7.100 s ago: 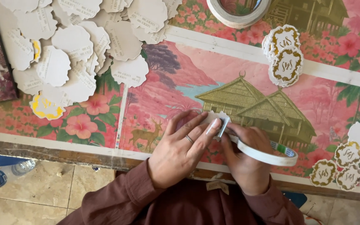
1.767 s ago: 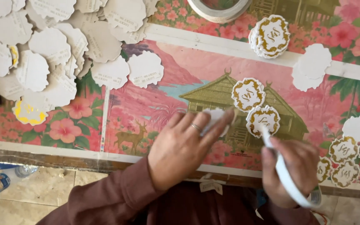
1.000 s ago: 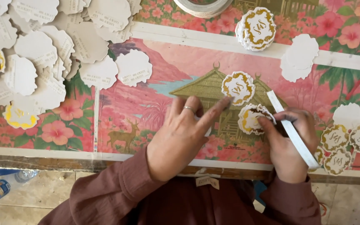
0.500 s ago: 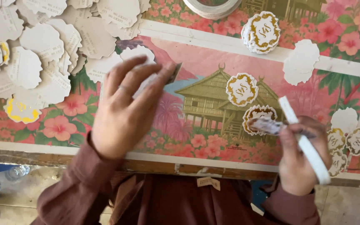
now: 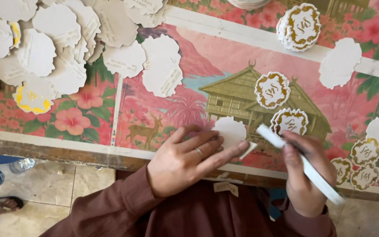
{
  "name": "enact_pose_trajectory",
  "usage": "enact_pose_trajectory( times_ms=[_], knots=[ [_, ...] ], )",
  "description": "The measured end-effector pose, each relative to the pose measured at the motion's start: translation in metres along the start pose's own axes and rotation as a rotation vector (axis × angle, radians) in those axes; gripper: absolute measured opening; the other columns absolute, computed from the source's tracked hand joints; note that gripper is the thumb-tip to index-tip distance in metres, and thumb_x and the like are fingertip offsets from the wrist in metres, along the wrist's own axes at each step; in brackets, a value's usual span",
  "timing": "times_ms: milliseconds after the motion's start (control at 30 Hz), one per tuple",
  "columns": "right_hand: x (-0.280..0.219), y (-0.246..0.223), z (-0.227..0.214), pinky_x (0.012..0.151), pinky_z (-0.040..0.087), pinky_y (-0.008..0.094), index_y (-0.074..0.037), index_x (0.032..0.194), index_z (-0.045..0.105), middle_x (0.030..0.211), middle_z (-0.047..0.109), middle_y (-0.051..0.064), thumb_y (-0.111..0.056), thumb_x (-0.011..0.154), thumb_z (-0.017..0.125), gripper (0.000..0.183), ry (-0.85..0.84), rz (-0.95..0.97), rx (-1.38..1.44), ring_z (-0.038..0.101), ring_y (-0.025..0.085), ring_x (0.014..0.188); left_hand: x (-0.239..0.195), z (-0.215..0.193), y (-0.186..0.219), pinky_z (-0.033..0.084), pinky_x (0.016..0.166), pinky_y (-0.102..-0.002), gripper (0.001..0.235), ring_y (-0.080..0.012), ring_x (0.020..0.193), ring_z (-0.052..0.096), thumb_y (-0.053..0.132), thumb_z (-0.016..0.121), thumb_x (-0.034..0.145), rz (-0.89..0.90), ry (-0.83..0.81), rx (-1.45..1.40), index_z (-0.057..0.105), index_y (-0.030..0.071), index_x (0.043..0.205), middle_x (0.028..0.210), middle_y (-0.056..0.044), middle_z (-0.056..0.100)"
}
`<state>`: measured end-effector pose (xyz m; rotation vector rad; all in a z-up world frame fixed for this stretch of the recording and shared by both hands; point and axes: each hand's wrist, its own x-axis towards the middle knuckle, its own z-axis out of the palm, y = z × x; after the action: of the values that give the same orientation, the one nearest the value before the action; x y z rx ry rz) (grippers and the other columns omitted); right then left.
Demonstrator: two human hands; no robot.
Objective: The person applies adhesive tape to the back of small, white, scalloped-edge paper cutouts. They pick up each cutout from a pile, press a strip of tape onto it, and place the finished item on the table. The task is performed repeatedly on a floral-patterned surface.
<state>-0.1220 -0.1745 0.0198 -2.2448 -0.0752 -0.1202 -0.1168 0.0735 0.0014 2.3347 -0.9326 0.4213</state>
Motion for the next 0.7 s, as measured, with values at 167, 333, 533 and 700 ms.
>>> enact_pose_trajectory(
  times_ms=[167, 333, 533, 700],
  knots=[
    [0.006, -0.020, 0.007, 0.069, 0.050, 0.029, -0.001, 0.117, 0.062, 0.093, 0.066, 0.012, -0.011, 0.092, 0.055, 0.028, -0.194, -0.062, -0.086, 0.063, 0.020, 0.077, 0.001, -0.003, -0.001, 0.047, 0.099, -0.040, 0.034, -0.0265, 0.115, 0.062, 0.006, 0.036, 0.105, -0.091, 0.013, -0.163, 0.042, 0.002, 0.138, 0.126, -0.012, 0.062],
    [0.005, -0.024, 0.015, 0.087, 0.049, 0.034, 0.005, 0.119, 0.059, 0.107, 0.067, 0.013, -0.008, 0.092, 0.055, 0.030, -0.209, -0.129, -0.086, 0.061, 0.024, 0.092, 0.005, 0.014, 0.003, 0.040, 0.089, -0.033, 0.042, -0.0193, 0.112, 0.057, 0.011, 0.046, 0.103, -0.166, -0.052, -0.017, 0.036, 0.009, 0.144, 0.130, -0.001, 0.063],
    [0.006, -0.013, 0.020, 0.091, 0.050, 0.030, 0.003, 0.125, 0.056, 0.111, 0.064, 0.015, -0.006, 0.091, 0.057, 0.035, -0.205, -0.055, -0.047, 0.063, 0.023, 0.099, 0.009, 0.015, 0.008, 0.037, 0.081, -0.035, 0.042, -0.0193, 0.106, 0.057, 0.021, 0.044, 0.106, -0.291, 0.010, 0.068, 0.036, 0.010, 0.145, 0.111, 0.001, 0.065],
    [0.019, -0.018, 0.021, 0.085, 0.051, 0.039, 0.008, 0.124, 0.054, 0.091, 0.069, 0.014, -0.011, 0.093, 0.053, 0.036, -0.285, -0.203, -0.075, 0.065, 0.027, 0.088, -0.006, 0.006, 0.009, 0.047, 0.099, -0.042, 0.033, -0.0261, 0.118, 0.060, 0.007, 0.037, 0.103, -0.108, 0.020, -0.057, 0.044, 0.002, 0.135, 0.128, -0.013, 0.059]
  ],
)
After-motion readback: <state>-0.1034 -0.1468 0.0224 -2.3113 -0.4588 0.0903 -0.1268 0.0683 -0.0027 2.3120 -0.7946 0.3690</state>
